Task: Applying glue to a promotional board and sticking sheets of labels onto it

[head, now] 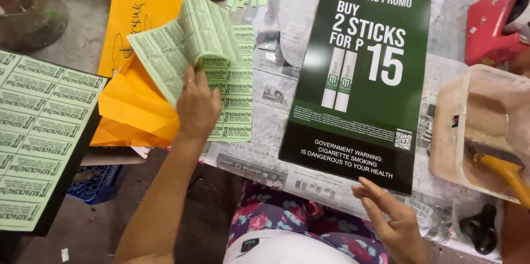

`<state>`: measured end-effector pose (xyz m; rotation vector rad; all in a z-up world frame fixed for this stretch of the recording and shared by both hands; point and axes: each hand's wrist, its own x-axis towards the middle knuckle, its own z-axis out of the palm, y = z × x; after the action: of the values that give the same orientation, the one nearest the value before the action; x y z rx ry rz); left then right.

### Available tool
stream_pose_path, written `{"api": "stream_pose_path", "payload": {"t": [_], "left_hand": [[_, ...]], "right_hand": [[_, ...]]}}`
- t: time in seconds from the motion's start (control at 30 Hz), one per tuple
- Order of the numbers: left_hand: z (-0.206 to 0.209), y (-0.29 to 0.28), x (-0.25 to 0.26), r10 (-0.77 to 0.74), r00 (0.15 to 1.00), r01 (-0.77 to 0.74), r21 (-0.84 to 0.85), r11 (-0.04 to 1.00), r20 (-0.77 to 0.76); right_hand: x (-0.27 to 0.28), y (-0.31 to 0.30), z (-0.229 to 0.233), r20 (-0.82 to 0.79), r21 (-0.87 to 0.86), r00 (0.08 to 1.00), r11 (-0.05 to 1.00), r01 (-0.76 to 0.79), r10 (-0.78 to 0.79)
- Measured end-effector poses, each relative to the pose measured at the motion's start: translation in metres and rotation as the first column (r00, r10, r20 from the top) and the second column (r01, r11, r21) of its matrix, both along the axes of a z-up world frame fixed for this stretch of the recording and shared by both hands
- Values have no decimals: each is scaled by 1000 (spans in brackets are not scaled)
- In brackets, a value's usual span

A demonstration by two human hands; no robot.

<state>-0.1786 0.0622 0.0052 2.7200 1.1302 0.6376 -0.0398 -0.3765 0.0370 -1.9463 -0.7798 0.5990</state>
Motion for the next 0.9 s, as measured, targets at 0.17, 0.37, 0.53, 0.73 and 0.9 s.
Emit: {"api": "stream_pose_path", "payload": {"t": [0.17,0.37,0.53,0.73,0.9], "left_hand": [[11,9,54,75,979,-92,81,992,190],[-11,-7,105,13,998,-11,-31,999,60],[-19,-9,147,-93,959,64,-115,991,-268],[-4,0,207,-64,955,-42,-345,938,-288],[-4,-1,251,-139,928,-8,-391,921,-345]], "right_hand": [[-1,7,-8,239,-43,952,982,-186,191],[-3,0,-23,408,-100,876,966,-236,257],[0,-7,-23,409,-144,870,961,-236,274],[1,12,-16,465,-129,842,962,-241,274],[1,28,-15,475,-162,816,944,-288,331]]}}
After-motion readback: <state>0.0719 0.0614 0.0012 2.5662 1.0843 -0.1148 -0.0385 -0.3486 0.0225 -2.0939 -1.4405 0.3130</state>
